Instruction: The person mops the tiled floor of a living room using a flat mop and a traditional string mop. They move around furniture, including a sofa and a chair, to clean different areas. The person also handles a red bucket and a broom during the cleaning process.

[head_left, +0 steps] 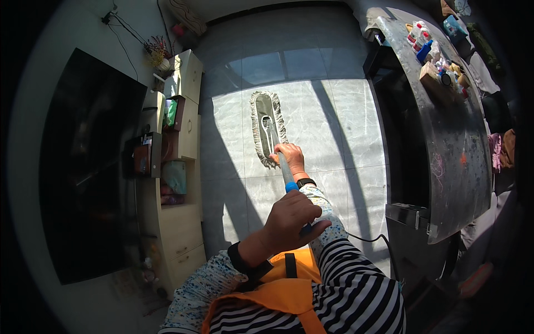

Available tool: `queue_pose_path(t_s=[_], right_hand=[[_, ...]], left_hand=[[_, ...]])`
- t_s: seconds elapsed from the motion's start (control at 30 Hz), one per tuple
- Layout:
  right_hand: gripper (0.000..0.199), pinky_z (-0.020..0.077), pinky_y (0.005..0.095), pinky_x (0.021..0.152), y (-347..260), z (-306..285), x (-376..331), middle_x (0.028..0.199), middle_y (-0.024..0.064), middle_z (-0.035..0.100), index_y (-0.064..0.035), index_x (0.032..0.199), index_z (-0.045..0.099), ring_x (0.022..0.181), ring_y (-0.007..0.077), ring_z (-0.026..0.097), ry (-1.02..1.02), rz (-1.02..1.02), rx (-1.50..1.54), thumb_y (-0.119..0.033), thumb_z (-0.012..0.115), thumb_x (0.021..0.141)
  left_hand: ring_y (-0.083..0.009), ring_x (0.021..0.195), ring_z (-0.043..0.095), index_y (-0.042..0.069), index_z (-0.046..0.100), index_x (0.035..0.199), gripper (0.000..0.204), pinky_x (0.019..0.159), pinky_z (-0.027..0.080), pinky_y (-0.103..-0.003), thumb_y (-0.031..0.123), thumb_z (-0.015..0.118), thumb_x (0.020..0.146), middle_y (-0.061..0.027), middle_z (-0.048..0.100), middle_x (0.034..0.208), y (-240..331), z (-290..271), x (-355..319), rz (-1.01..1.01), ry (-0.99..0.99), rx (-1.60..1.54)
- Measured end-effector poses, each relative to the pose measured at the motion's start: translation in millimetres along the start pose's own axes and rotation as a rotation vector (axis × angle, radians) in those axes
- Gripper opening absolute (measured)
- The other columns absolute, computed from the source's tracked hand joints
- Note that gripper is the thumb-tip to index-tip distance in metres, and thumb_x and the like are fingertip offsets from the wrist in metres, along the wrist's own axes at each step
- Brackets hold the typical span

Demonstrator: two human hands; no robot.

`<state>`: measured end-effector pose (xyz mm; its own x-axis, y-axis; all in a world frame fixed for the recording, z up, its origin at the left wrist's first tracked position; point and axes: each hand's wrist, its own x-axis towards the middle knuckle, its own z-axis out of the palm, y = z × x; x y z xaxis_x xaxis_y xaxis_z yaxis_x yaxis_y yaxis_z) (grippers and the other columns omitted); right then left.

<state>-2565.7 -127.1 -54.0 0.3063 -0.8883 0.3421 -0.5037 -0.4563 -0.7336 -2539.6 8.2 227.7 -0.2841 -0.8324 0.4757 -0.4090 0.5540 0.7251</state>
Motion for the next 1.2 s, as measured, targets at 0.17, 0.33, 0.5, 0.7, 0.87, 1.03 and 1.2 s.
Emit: queue_pose_path(t_s=[0.17, 0.33, 0.5, 0.7, 0.87, 1.03, 1.2], right_hand=[[0.024, 0.0448, 0.0371, 0.081, 2.0, -40.9, -39.5, 0.082, -0.0007, 0.065, -0.0151, 0.082, 0.06, 0.084, 0.0229, 0.062, 0.051, -0.107, -0.199, -0.026, 0.078, 0.072], [0.025, 0.0455, 0.0408, 0.079, -13.5, -62.1, -109.0, 0.084, 0.004, 0.065, -0.0135, 0.085, 0.06, 0.086, 0.0262, 0.062, 0.053, -0.092, -0.395, -0.028, 0.077, 0.073], [0.022, 0.0456, 0.0431, 0.078, -56.8, -70.3, -232.9, 0.086, 0.0067, 0.063, -0.0122, 0.089, 0.059, 0.086, 0.0294, 0.061, 0.072, 0.015, -0.536, -0.029, 0.071, 0.081], [0.022, 0.0468, 0.0452, 0.073, -143.8, -118.1, -370.1, 0.081, 0.0078, 0.061, -0.0115, 0.082, 0.056, 0.081, 0.0315, 0.062, 0.11, 0.171, -0.523, -0.023, 0.074, 0.076], [0.029, 0.0477, 0.045, 0.072, -206.7, -164.6, -457.9, 0.08, 0.0083, 0.061, -0.0108, 0.082, 0.056, 0.08, 0.0315, 0.063, 0.07, 0.289, -0.499, -0.022, 0.08, 0.069], [0.029, 0.048, 0.0444, 0.072, -226.7, -186.6, -558.4, 0.08, 0.0079, 0.064, -0.0105, 0.082, 0.059, 0.08, 0.0299, 0.064, -0.019, 0.444, -0.546, -0.028, 0.08, 0.071], [0.027, 0.0509, 0.0461, 0.072, -194.7, -170.8, -676.4, 0.08, 0.0126, 0.066, -0.0082, 0.081, 0.064, 0.08, 0.034, 0.066, -0.146, 0.625, -0.448, -0.032, 0.076, 0.077]], left_hand=[[-0.0255, 0.06, 0.06, 0.005, 0.061, 0.088, 0.026, 0.059, 0.049, -0.033, -0.003, 0.078, 0.07, -0.0059, 0.059, 0.067, 15.2, -9.3, -46.7, -0.023, -0.122, -0.121], [-0.0151, 0.078, 0.065, 0.004, 0.052, 0.118, 0.047, 0.084, 0.054, -0.037, -0.009, 0.07, 0.077, -0.0042, 0.065, 0.079, 49.9, -39.4, -127.6, -0.184, 0.128, -0.279], [-0.0114, 0.068, 0.052, 0.0, 0.051, 0.118, 0.022, 0.082, 0.05, -0.035, 0.0, 0.049, 0.096, -0.0027, 0.054, 0.07, 99.4, -34.4, -215.0, -0.324, 0.389, -0.653], [-0.0099, 0.06, 0.047, -0.002, 0.052, 0.118, 0.023, 0.065, 0.045, -0.029, 0.004, 0.047, 0.096, -0.0021, 0.05, 0.064, 180.9, -42.3, -273.0, -0.28, 0.09, -0.805], [-0.0124, 0.052, 0.043, -0.004, 0.051, 0.117, 0.025, 0.059, 0.042, -0.031, 0.014, 0.044, 0.1, -0.0024, 0.045, 0.057, 231.9, -42.1, -266.4, -0.204, -0.088, -0.926], [-0.0114, 0.05, 0.044, -0.003, 0.055, 0.112, 0.021, 0.058, 0.043, -0.03, 0.006, 0.042, 0.098, -0.0027, 0.049, 0.057, 231.4, -4.4, -268.0, -0.392, -0.174, -1.136], [-0.0114, 0.061, 0.055, 0.001, 0.06, 0.104, 0.015, 0.069, 0.05, -0.03, 0.012, 0.053, 0.097, -0.001, 0.054, 0.063, 200.4, 62.2, -320.9, -0.77, -0.268, -1.037]])
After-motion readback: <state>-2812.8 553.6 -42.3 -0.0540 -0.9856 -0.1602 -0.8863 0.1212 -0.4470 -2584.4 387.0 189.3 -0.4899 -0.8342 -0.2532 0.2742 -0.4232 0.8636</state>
